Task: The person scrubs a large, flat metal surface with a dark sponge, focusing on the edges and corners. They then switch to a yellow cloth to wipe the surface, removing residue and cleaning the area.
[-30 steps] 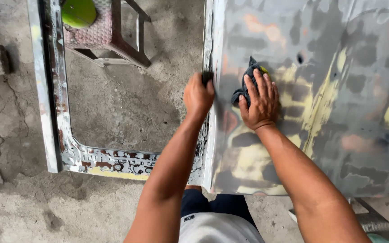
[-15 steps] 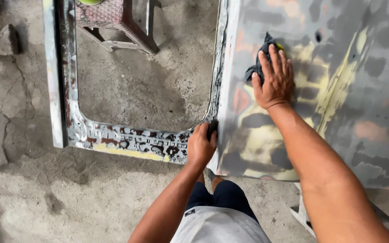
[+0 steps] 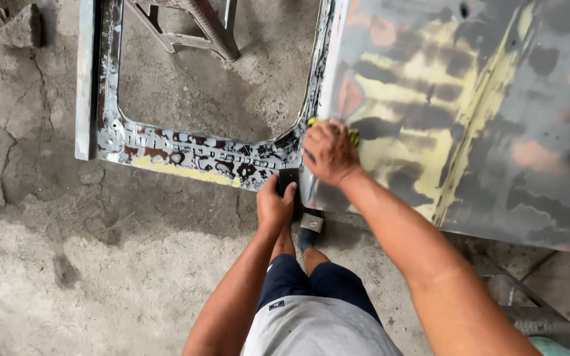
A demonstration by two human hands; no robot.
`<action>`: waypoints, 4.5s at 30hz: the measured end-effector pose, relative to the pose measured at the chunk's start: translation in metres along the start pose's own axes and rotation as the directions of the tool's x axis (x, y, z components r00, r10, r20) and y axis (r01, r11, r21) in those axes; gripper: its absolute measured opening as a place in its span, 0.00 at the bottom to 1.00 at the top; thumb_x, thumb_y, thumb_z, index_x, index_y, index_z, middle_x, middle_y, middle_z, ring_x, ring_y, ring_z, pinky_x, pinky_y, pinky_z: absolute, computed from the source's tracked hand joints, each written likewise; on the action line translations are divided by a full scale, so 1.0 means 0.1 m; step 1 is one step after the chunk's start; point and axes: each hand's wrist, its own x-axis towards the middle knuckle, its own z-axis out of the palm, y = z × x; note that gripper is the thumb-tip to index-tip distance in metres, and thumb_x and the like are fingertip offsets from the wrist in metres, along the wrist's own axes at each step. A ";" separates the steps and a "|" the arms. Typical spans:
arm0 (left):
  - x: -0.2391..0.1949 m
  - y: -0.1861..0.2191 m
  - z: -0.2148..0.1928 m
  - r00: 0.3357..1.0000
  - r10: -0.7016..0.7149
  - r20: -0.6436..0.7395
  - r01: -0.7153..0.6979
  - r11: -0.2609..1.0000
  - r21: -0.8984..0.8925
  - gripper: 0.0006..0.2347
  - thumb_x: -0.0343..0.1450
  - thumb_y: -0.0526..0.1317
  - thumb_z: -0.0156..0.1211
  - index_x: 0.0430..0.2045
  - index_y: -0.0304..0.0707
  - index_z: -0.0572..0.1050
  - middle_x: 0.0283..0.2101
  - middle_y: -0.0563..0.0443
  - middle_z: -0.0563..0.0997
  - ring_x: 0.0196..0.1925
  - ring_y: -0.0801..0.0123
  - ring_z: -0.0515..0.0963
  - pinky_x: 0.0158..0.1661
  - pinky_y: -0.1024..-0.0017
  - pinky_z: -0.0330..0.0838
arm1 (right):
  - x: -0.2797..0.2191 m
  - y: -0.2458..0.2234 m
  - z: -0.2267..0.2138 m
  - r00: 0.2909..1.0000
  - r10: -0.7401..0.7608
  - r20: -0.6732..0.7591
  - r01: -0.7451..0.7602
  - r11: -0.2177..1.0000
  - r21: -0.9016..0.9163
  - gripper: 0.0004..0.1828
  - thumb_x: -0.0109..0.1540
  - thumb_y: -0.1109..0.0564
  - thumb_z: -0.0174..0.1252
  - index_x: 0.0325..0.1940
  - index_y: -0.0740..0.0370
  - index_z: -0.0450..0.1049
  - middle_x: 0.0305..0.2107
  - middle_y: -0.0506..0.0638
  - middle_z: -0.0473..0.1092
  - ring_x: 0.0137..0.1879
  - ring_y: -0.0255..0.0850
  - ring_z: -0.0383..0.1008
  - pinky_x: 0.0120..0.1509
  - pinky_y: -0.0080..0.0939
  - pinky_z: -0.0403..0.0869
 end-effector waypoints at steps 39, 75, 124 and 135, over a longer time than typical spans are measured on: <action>0.05 0.24 0.15 0.981 0.186 -0.049 -0.170 0.958 0.232 0.15 0.70 0.36 0.62 0.51 0.40 0.72 0.46 0.42 0.81 0.46 0.50 0.81 0.45 0.56 0.77 | -1.09 0.57 -0.19 0.835 0.543 -0.086 -0.541 0.840 0.040 0.35 0.71 0.46 0.51 0.82 0.55 0.53 0.78 0.56 0.50 0.81 0.55 0.48 0.83 0.61 0.48; 1.39 0.99 0.77 0.927 0.374 0.037 -0.375 0.921 0.104 0.19 0.73 0.37 0.56 0.58 0.29 0.71 0.54 0.33 0.73 0.54 0.43 0.74 0.55 0.55 0.70 | 0.87 1.90 -0.51 0.863 0.490 -0.120 -0.487 0.872 0.052 0.40 0.67 0.40 0.57 0.81 0.54 0.58 0.77 0.57 0.50 0.81 0.61 0.48 0.82 0.65 0.47; 3.61 2.12 1.56 0.883 0.470 -0.007 -0.446 0.842 0.303 0.21 0.72 0.40 0.59 0.60 0.32 0.70 0.53 0.34 0.73 0.53 0.43 0.73 0.53 0.56 0.71 | 0.92 1.90 -0.54 0.840 0.528 -0.123 -0.526 0.849 0.055 0.36 0.66 0.42 0.54 0.77 0.52 0.61 0.74 0.57 0.55 0.78 0.59 0.53 0.80 0.63 0.50; 2.85 1.66 1.21 0.915 0.400 0.055 -0.401 0.880 0.256 0.20 0.73 0.39 0.57 0.60 0.32 0.70 0.52 0.35 0.74 0.53 0.44 0.74 0.55 0.56 0.71 | 0.95 1.87 -0.59 0.843 0.523 -0.130 -0.517 0.852 0.080 0.34 0.68 0.41 0.52 0.77 0.53 0.62 0.74 0.56 0.56 0.79 0.59 0.53 0.80 0.63 0.51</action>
